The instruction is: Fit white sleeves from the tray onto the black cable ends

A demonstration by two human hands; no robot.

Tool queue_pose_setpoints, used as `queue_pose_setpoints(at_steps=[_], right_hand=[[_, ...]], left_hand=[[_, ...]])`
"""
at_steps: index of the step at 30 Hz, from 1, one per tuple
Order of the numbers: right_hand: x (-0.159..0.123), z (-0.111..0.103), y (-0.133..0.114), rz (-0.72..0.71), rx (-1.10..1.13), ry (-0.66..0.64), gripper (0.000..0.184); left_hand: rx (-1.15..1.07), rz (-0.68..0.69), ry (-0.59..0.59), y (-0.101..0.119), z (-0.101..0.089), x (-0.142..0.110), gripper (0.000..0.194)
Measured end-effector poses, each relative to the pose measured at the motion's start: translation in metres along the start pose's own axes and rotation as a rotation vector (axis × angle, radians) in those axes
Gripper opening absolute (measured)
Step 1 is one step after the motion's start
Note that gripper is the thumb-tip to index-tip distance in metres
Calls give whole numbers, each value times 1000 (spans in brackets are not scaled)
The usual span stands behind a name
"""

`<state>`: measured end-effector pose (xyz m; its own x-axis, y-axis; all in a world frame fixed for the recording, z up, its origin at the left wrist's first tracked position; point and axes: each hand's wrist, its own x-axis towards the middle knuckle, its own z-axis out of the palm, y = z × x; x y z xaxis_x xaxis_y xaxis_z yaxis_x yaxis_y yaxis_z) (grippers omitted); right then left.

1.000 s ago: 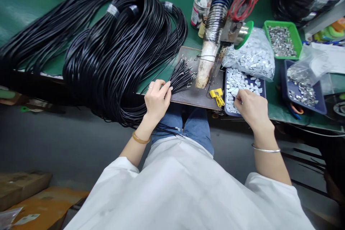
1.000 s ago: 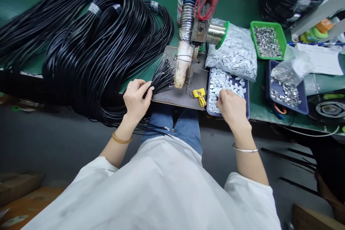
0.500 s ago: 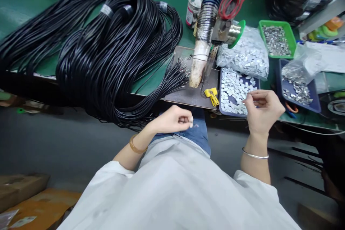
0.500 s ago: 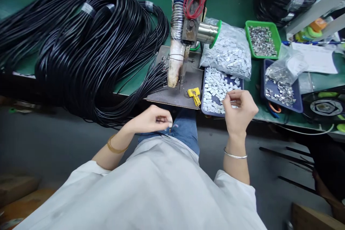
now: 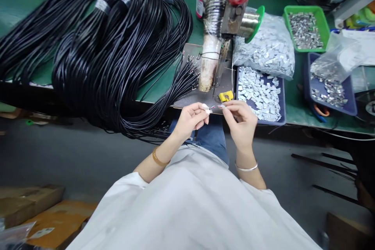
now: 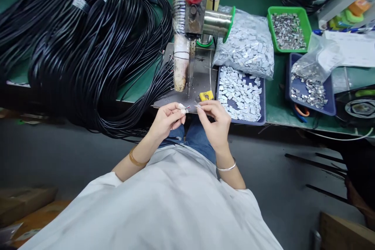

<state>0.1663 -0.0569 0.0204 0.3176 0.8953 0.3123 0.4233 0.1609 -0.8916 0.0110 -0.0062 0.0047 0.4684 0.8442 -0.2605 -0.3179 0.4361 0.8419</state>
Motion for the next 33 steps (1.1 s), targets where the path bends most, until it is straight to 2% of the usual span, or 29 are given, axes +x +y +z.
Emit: queue_pose_setpoints(at_steps=[4,13,23,29,33], right_hand=[[0,10,10,88,168,-119,8],[0,16,13,173,339,-132,3],[-4,16,13,120,294,-117,4],[-2,15,13,145,307,-153,5],[-4,10,6,25,151,-154,7]], left_hand=[[45,52,14,4,2,1,37],[91,61,-63,4,1,0,35],[93,36,-103,5,0,-2,37],[75,14,-141,4,-2,-4,38],[72,-45,-197,2,-6,-1,38]])
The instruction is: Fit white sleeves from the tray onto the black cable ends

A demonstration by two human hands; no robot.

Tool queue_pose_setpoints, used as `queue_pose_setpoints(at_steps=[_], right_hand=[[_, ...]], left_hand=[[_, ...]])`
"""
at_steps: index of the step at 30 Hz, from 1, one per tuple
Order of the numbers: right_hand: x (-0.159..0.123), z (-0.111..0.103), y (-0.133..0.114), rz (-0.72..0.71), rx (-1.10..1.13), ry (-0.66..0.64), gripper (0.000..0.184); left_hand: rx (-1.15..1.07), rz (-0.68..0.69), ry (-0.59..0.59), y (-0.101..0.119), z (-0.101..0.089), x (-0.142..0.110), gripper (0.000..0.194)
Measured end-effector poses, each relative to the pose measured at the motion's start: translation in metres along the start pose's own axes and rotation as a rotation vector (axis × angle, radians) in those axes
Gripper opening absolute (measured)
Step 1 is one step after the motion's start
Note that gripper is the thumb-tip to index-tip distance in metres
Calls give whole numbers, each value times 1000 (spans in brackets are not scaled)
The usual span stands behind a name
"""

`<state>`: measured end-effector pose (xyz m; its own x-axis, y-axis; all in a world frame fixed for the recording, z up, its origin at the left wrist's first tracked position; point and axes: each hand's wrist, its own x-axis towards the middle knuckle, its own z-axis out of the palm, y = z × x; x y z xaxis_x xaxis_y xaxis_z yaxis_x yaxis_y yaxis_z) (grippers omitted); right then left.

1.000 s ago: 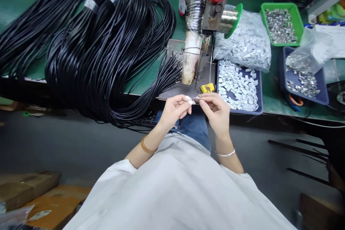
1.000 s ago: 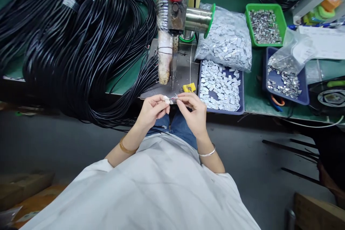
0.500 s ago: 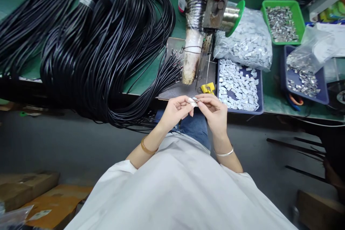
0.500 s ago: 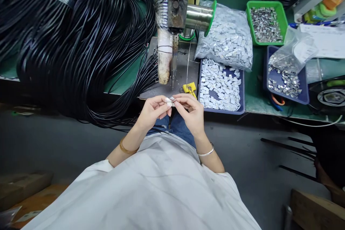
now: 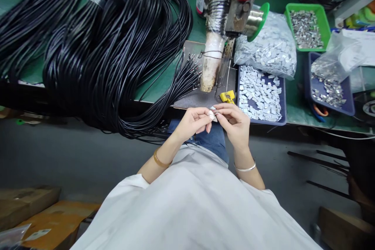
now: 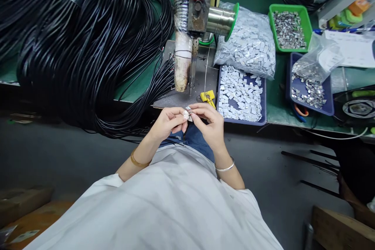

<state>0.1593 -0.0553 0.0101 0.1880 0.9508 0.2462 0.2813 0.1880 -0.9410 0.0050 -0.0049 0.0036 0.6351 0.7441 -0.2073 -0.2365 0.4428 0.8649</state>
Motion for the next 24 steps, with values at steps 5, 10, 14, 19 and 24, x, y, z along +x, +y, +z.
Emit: queue_pose_setpoints(at_steps=[5,10,14,19,24], right_hand=[[0,-7,-3,-4,-25,-79,6],[8,-7,1,119,178,-158,13],[8,-3,-8,1,-59,149,14],[2,-1,-15,-270,-274,216,10],[0,2,-6,-371,-365,154,12]], left_hand=[[-12,-81,-137,1,-8,-1,36],[-68,-86,-146,0,-11,0,32],[-134,-24,68,-1,-8,4,32],[-88,58,206,7,1,11,26],[-52,172,246,9,6,18,24]])
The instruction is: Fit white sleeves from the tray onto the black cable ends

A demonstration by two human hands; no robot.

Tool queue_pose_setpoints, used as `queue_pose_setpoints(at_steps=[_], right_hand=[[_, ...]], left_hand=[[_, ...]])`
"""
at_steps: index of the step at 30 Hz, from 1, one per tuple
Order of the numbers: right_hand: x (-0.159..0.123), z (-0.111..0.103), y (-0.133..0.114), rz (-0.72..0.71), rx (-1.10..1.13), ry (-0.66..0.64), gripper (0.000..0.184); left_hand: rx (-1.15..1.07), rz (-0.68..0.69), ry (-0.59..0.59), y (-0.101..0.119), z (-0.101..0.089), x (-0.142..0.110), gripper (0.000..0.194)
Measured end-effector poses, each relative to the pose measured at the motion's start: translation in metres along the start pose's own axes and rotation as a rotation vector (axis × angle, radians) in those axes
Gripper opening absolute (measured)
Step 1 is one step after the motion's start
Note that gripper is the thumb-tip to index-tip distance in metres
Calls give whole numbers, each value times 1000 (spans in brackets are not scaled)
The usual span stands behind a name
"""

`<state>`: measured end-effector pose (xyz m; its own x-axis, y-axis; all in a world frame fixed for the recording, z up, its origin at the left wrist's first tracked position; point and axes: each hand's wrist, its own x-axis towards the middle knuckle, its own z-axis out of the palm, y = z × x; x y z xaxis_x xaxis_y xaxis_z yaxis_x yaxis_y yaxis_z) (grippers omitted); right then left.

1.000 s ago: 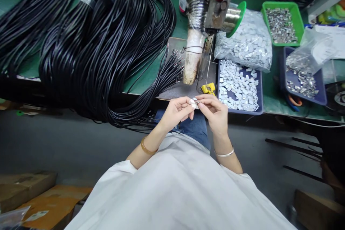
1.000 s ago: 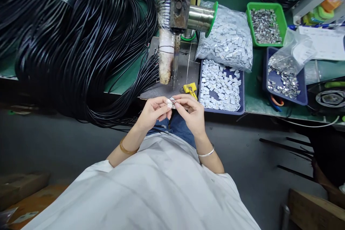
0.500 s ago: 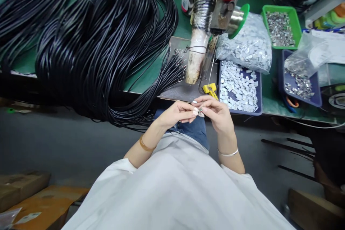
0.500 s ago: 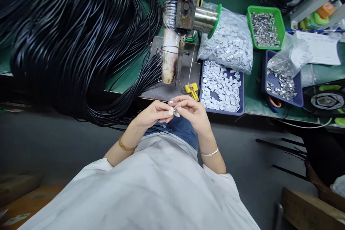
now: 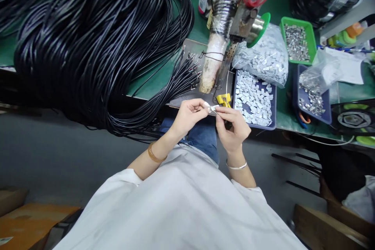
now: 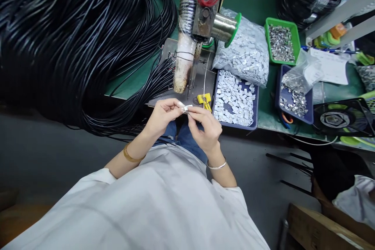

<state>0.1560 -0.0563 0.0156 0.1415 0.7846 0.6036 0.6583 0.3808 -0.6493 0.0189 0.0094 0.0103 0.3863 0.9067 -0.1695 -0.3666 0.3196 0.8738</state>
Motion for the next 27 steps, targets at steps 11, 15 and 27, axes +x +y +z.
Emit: queue_pose_setpoints(at_steps=[11,15,27], right_hand=[[0,5,17,27,89,11,11],[1,5,22,-104,20,9,19],[7,13,26,-72,-16,2,12]], left_hand=[[-31,-58,46,-2,-4,4,30],[-14,-20,42,-2,-4,6,28],[185,183,153,-6,3,13,6]])
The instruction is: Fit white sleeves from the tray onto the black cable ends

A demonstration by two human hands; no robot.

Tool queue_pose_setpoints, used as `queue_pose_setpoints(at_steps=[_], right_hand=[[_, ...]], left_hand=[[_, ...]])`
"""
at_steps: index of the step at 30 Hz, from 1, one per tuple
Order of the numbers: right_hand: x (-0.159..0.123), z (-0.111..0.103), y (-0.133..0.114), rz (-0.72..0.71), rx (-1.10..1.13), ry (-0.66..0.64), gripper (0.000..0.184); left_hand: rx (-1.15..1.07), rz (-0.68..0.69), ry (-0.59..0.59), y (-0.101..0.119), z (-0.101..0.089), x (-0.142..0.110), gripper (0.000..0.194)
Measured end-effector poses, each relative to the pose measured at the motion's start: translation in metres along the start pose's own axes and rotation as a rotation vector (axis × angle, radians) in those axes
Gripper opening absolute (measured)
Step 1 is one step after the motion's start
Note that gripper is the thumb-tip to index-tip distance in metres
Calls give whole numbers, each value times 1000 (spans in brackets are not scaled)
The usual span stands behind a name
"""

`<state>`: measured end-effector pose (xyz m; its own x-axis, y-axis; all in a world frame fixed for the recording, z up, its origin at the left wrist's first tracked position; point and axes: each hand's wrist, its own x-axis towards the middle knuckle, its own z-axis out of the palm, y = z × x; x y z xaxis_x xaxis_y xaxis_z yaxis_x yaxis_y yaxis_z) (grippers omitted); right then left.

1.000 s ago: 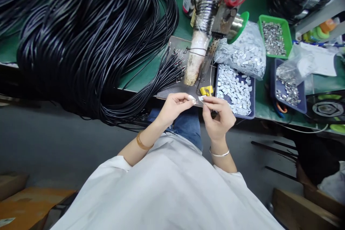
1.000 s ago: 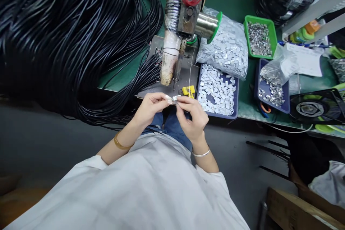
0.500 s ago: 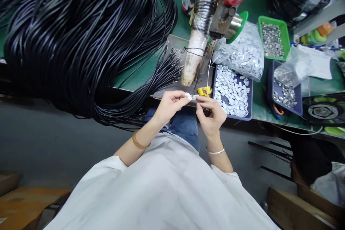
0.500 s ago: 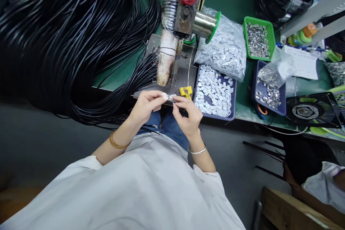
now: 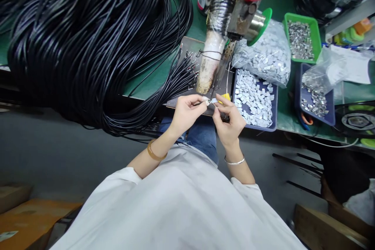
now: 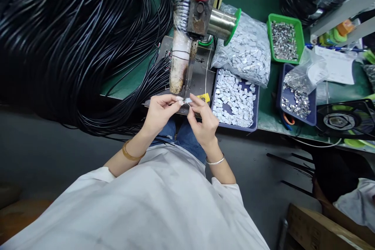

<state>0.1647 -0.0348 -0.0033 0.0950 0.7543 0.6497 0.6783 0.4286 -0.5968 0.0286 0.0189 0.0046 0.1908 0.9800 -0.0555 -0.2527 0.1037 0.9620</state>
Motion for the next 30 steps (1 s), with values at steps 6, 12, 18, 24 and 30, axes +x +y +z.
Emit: queue_pose_setpoints(at_steps=[6,12,18,24,30], right_hand=[[6,0,-5,4,1,3,14],[5,-2,-5,15,-38,-17,9],[9,0,-6,9,-54,28,14],[8,-2,-10,14,-45,31,13],[7,0,-7,62,-32,36,13]], left_hand=[[75,52,23,6,0,1,8],[44,34,-4,3,-3,-1,8],[138,94,25,7,1,-4,8],[184,79,-6,9,-2,-5,11],[232,26,-24,7,-2,-6,11]])
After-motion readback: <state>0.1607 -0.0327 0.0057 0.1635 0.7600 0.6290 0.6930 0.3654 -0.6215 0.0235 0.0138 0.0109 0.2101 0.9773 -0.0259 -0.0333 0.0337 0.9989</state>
